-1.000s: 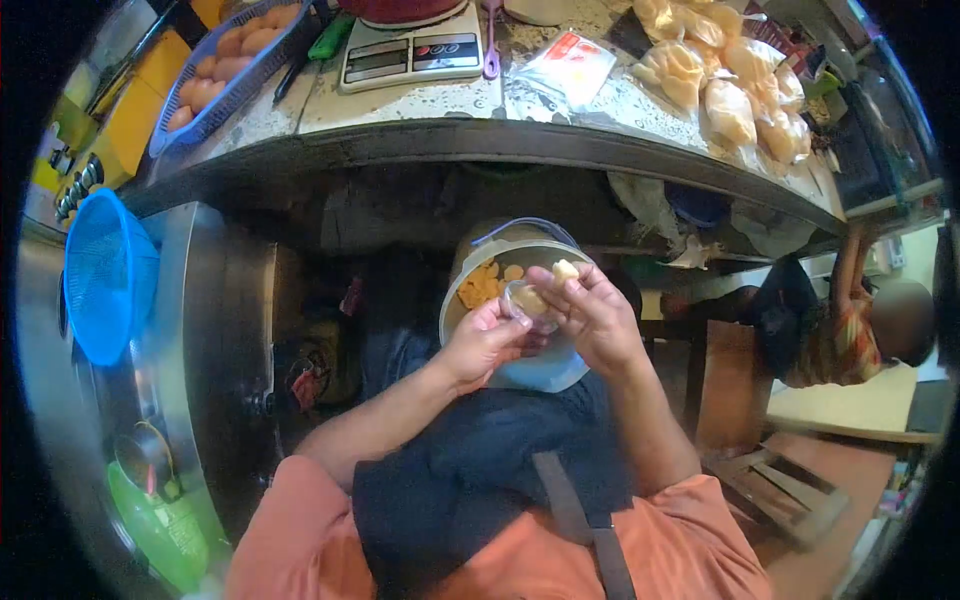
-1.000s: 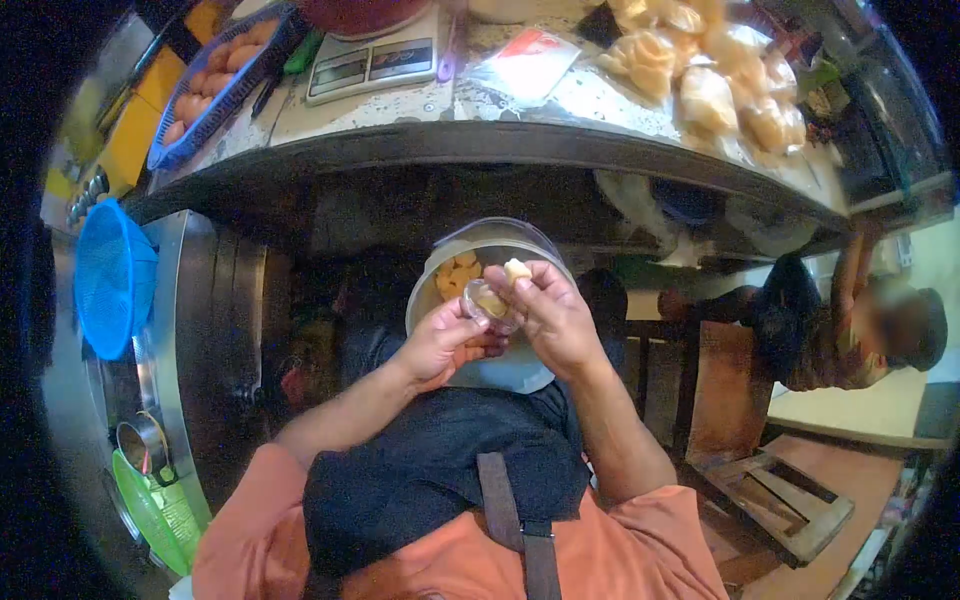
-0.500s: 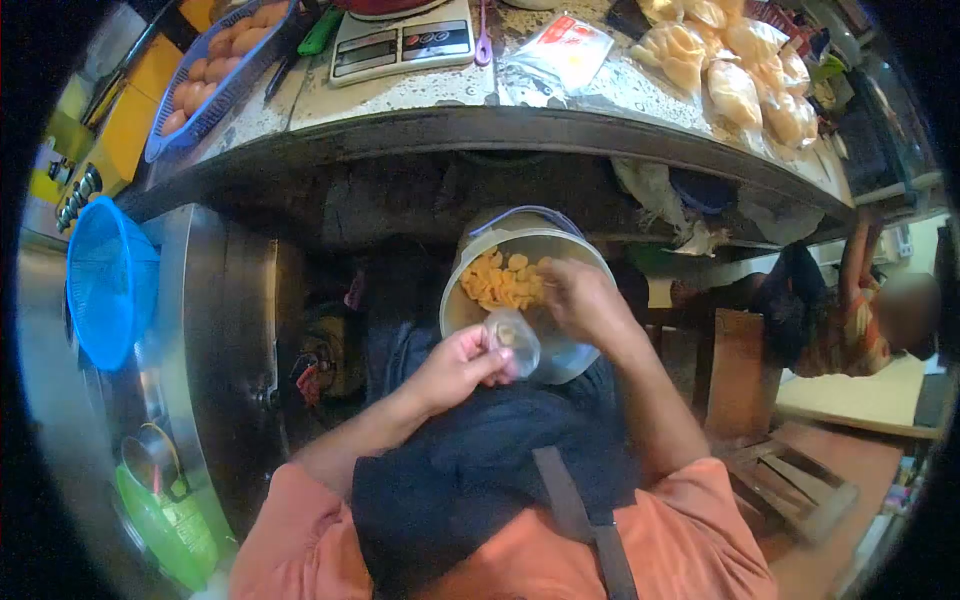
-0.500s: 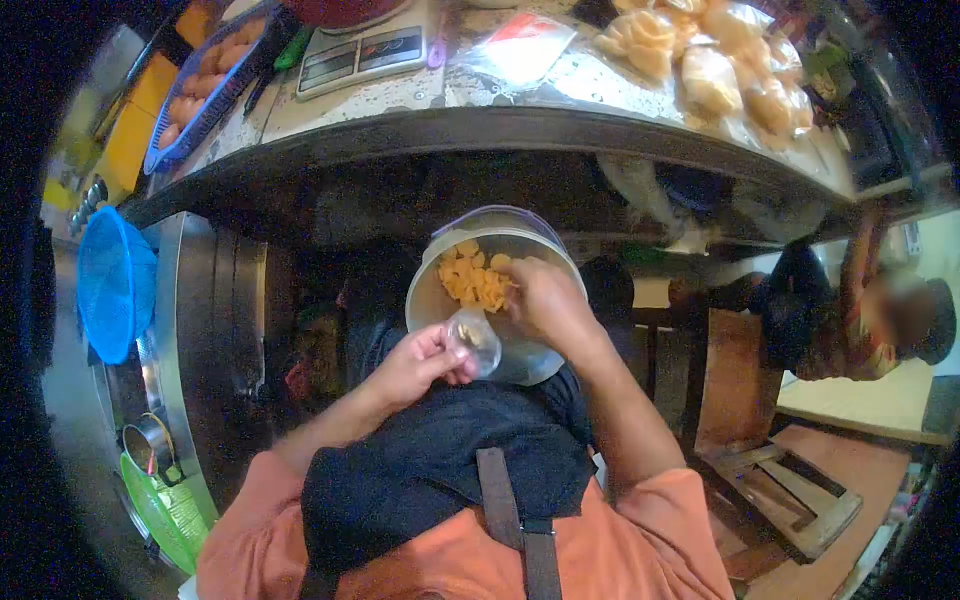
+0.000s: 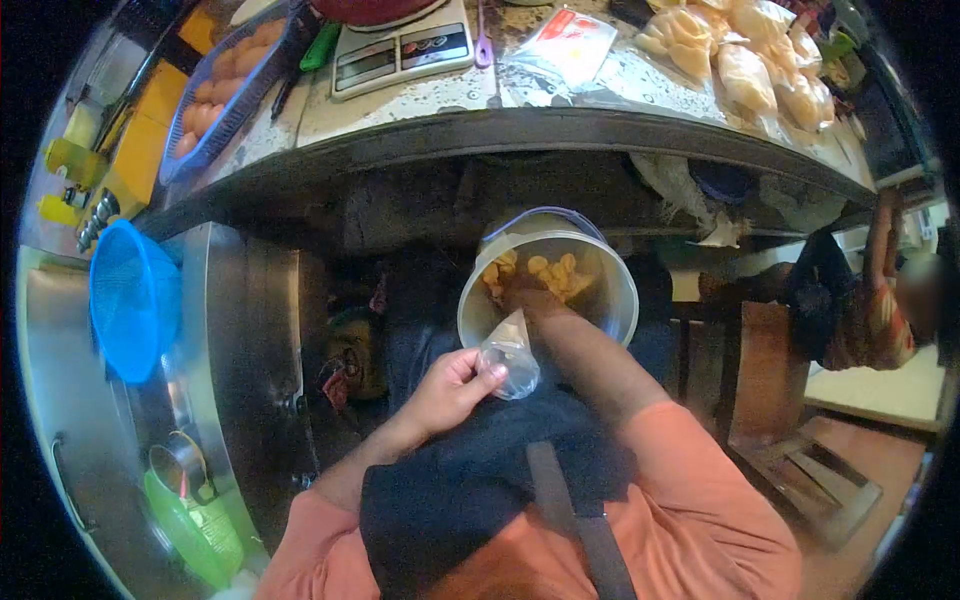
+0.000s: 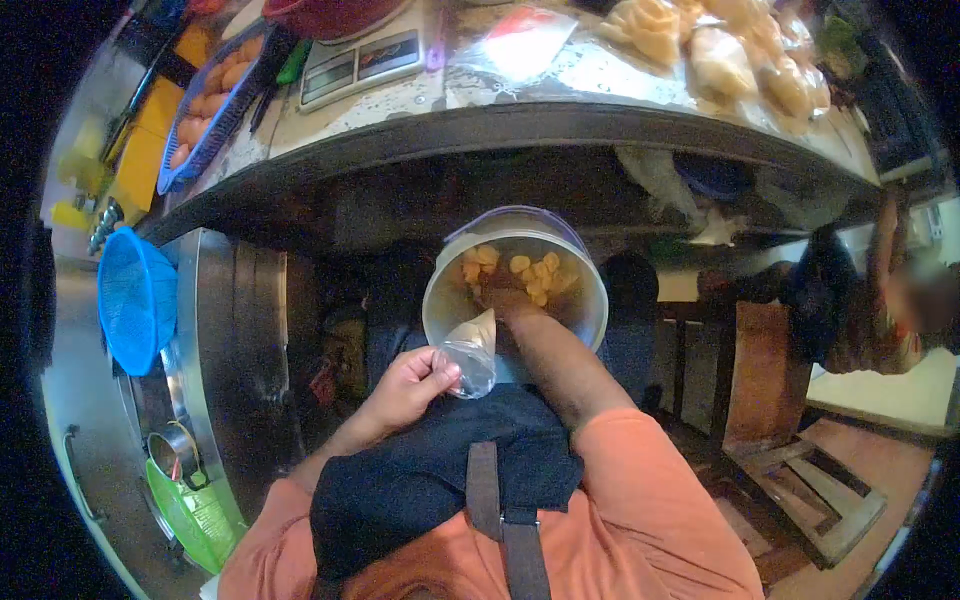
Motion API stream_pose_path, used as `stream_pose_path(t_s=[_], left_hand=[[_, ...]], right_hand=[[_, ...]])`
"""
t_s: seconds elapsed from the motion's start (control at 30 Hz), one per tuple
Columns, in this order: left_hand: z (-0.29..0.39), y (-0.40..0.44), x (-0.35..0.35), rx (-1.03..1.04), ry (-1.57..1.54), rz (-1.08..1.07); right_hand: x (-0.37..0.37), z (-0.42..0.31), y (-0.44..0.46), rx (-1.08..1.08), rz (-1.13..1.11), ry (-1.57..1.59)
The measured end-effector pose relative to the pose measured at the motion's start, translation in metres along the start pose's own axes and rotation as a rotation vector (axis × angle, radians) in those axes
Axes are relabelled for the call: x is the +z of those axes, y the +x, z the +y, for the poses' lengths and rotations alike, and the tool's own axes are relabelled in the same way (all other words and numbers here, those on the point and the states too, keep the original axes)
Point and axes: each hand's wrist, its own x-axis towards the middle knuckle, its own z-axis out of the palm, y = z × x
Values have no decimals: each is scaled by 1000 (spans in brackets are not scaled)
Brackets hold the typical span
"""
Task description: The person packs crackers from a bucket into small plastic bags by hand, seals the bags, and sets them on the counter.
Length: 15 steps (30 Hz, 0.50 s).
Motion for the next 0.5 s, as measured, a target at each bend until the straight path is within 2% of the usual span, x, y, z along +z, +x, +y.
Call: stream_pose_path(t_s=[0.07, 0.17, 0.27, 0.3, 0.4, 0.5], left_hand=[[-7, 4, -2, -35, -22, -9], [-12, 12, -1, -30, -75, -7], [-14, 18, 3, -9, -129, 36], [-14, 20, 4, -3, -144, 56], [-15, 25, 1, 13, -168, 84], [-14, 34, 3, 48, -124, 156]], right_hand=[[-42, -5, -16, -52, -252, -38], [-80, -9, -25, -124, -478, -304], [-90, 5, -32, -185, -103, -95], [-124, -12, -48, -45, -174, -30], [-162, -15, -105, 8, -67, 906], [-169, 1, -142, -58, -228, 1624]])
